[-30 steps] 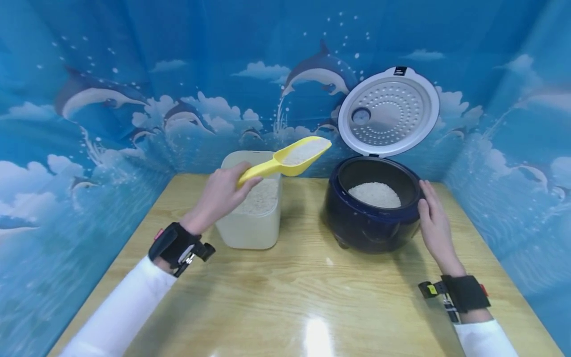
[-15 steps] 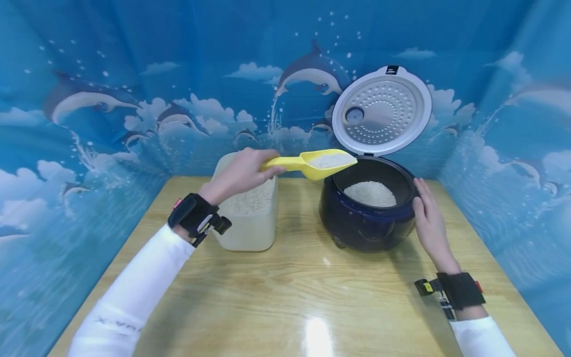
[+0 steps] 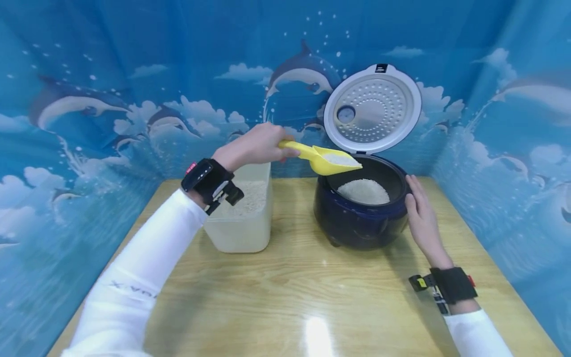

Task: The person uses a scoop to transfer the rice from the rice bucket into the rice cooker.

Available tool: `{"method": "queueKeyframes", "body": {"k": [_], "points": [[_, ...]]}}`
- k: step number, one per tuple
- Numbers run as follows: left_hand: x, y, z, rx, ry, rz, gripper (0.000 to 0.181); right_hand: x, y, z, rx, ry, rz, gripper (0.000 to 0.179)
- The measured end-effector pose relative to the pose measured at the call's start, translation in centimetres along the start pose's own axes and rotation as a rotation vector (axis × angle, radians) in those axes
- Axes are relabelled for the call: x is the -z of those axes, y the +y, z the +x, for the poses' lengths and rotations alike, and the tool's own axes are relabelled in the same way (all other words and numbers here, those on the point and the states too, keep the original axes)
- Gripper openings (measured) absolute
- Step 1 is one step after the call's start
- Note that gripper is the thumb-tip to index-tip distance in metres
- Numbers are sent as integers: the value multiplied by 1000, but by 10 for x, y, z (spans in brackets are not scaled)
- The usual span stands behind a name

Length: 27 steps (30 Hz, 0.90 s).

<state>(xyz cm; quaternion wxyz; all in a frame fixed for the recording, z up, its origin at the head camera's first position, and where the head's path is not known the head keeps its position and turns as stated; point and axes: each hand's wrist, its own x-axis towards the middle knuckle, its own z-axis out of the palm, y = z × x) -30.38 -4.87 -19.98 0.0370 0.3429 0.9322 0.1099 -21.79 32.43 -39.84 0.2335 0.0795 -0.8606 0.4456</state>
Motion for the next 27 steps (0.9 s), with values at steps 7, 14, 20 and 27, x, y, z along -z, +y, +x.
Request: {"method": "queueKeyframes", "body": {"k": [7,14,20,27], "points": [[15,11,13,-2,-124,50,28,1,0,0,-3,-9,12,52],[32,25,26,20,-241,111,30,1,0,2,2,3,7,52],[47,47,41,11,-264,150,22,1,0,2,14,12,6,50],[51,82,49,-58,-171,302,25,0,3,1,7,18,1,50]]}}
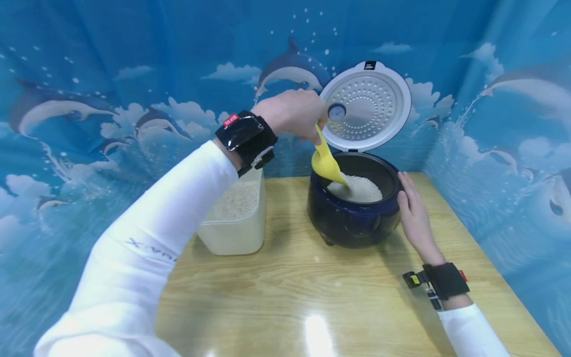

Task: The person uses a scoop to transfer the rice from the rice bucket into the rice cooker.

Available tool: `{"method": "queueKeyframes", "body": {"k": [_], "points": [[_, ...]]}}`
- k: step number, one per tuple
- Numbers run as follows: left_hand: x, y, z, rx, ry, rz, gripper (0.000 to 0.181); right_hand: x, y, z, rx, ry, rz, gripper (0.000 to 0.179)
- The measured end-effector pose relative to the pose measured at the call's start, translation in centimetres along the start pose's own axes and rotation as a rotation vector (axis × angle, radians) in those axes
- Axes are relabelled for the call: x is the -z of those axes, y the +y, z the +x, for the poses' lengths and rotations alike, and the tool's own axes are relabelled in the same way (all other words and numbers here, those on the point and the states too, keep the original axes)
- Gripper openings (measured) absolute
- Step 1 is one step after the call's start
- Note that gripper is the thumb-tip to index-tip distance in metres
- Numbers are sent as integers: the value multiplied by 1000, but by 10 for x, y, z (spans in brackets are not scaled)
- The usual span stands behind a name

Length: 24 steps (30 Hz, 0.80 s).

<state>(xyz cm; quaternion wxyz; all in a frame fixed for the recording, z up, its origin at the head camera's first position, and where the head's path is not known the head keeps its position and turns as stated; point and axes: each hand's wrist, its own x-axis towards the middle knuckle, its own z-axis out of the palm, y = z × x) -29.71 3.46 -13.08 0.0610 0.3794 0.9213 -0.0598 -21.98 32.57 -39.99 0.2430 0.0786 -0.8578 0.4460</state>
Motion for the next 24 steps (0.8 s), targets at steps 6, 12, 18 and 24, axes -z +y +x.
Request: {"method": "queueKeyframes", "body": {"k": [6,12,18,24], "points": [[5,13,3,-46,109,205,36,-2,-1,1,-2,-5,4,51],[1,11,2,-35,160,158,33,-3,-2,1,-12,-19,5,52],[-3,3,-2,-36,180,100,37,-3,-3,1,-24,-27,12,51],[-10,-6,-5,-25,167,47,43,-1,-3,-1,-26,-20,14,51]]}}
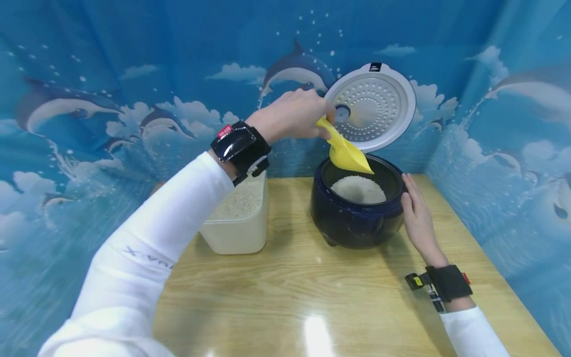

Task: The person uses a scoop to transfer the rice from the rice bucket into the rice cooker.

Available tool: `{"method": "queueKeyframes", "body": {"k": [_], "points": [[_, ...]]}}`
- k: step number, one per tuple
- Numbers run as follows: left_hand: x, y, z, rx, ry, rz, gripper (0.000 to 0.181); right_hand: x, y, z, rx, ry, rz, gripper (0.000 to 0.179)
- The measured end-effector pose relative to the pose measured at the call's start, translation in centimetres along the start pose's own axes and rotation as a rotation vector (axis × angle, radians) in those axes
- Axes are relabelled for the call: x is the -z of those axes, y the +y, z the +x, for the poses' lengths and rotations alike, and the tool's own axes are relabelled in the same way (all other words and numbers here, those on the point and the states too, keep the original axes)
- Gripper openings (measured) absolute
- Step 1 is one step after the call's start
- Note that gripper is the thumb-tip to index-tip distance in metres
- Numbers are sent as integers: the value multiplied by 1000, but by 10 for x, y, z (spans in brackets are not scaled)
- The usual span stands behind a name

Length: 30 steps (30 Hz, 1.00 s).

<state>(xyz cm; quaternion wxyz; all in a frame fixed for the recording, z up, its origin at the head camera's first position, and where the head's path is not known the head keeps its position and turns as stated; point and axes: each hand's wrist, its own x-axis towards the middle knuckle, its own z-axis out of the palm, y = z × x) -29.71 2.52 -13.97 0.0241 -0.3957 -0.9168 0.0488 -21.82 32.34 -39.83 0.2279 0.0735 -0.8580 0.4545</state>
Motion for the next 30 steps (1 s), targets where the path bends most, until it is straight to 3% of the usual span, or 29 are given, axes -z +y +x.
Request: {"method": "queueKeyframes", "body": {"k": [10,20,30], "points": [[-24,-23,-26,35,161,-161,38,7,0,-1,6,-1,-49,50],[-49,-47,-68,133,278,-354,35,15,-1,1,-6,-89,-47,51],[-72,-60,-118,186,476,-402,35,13,-3,-1,-33,-73,-38,51]]}}
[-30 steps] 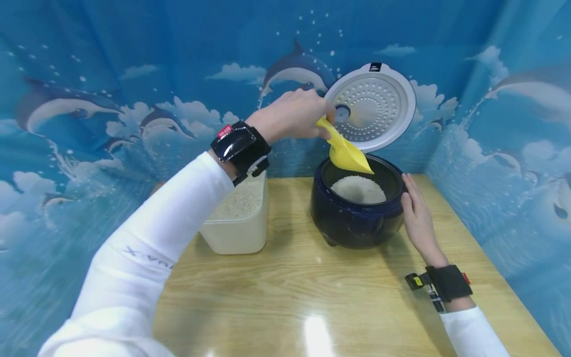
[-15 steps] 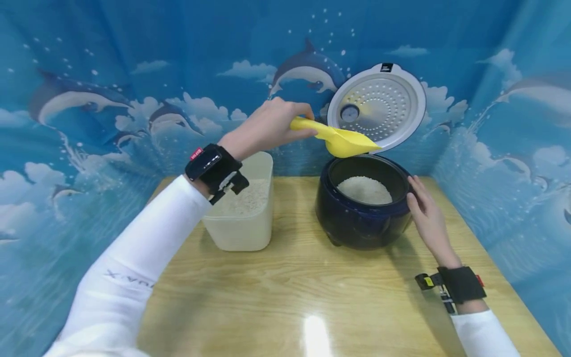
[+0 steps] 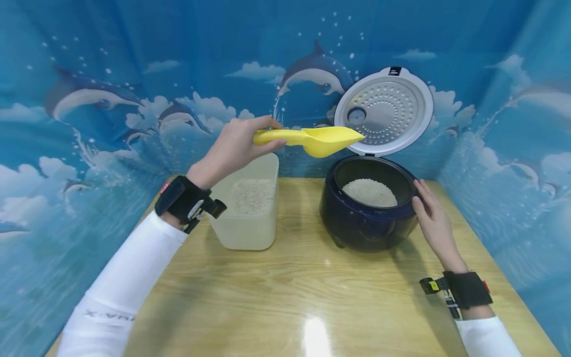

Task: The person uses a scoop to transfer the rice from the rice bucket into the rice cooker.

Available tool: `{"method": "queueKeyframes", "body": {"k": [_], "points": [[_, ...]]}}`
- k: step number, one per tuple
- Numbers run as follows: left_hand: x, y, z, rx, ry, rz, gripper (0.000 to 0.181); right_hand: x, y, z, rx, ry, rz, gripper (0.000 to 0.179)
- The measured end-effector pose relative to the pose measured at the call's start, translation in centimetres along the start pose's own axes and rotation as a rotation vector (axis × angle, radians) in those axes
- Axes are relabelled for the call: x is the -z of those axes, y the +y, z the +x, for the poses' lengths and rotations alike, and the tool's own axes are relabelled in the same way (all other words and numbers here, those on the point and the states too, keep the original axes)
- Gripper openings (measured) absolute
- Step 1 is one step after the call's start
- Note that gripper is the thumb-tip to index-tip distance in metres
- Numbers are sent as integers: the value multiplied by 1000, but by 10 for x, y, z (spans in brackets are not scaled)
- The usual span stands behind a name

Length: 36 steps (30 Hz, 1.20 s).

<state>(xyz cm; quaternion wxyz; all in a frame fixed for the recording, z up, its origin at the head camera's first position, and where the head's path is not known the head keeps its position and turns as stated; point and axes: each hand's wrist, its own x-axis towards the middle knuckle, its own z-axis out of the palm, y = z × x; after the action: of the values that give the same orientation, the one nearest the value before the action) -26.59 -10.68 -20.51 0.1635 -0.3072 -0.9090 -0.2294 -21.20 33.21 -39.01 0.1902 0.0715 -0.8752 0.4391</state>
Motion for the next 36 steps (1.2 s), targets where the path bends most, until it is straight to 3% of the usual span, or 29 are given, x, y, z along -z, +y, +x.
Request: {"method": "queueKeyframes", "body": {"k": [9,13,18,22,26,31,36], "points": [[2,-9,-52,110,231,115,37,-3,1,-1,0,17,-2,50],[2,-15,-69,148,294,147,37,-5,2,-1,7,27,-1,50],[10,-19,-86,213,323,198,36,-6,1,-2,12,44,1,50],[22,-20,-95,251,301,258,37,-7,1,-2,12,49,3,50],[34,-23,-98,280,239,293,37,-7,2,-2,-1,45,1,50],[43,-25,-99,314,112,312,36,-8,2,-2,-1,50,3,50],[44,-29,-97,353,-68,308,36,-8,2,-2,-3,49,5,50]]}}
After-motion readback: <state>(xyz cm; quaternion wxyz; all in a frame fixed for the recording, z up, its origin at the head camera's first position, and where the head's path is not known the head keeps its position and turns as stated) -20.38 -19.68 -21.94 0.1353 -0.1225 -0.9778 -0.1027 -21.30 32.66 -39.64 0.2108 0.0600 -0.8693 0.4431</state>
